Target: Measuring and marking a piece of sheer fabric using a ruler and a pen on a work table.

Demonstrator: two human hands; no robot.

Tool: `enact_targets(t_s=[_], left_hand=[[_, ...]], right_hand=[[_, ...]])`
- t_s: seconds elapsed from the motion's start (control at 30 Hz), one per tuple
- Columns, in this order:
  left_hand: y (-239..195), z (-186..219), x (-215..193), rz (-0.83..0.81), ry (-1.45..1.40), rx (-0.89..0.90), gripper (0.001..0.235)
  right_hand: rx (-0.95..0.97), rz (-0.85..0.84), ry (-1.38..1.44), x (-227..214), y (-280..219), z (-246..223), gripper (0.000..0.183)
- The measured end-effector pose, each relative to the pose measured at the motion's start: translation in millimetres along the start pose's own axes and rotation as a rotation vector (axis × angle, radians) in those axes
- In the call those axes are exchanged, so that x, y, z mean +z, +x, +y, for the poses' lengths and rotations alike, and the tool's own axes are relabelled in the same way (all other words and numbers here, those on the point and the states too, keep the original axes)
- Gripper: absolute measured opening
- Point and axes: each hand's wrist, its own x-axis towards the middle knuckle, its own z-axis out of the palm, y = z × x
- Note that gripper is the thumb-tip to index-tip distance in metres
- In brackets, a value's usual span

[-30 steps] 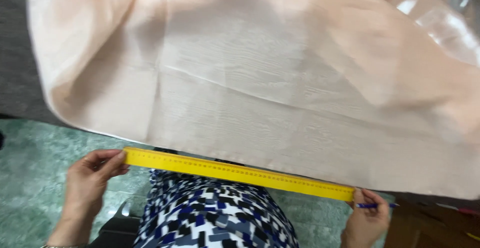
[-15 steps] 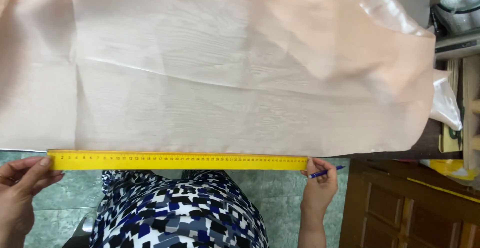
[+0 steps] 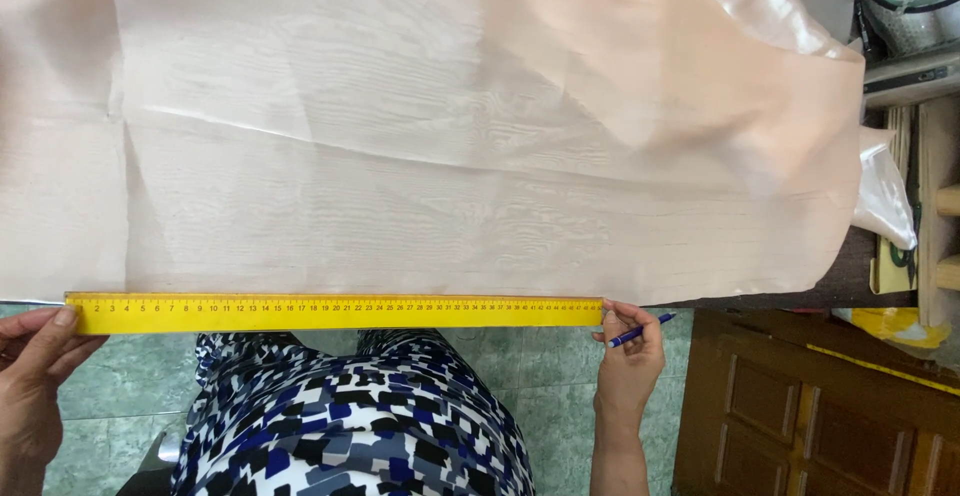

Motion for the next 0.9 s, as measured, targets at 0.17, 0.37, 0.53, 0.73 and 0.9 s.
enact_targets(t_s=[0.17, 0.37, 0.53, 0.73, 0.9], left_hand=[[1.6, -3.7, -1.4, 0.022, 0.026, 0.008, 0.012], [4.6, -4.7, -3.2, 0.026, -0.011, -0.009, 0.012], [3.9, -3.5, 0.0, 0.050, -0.033, -0.016, 0.013], [3.5, 0.1, 0.9, 0.049, -0.053, -0.016, 0.014], [1.7, 3.9, 2.8, 0.052, -0.036, -0.004, 0.015]], right_hand=[[0.020, -0.006, 0.020, -0.2, -1.7, -0.3, 0.012], [0.025, -0.038, 0.009, 0.5, -3.4, -5.8, 0.015], [0.008, -0.048, 0.005, 0.5, -3.5, -1.6, 0.017], [-0.029, -0.057, 0.008, 2.4, -4.5, -1.3, 0.018], [-0.050, -0.077, -0.017, 2.6, -4.9, -0.9, 0.019]])
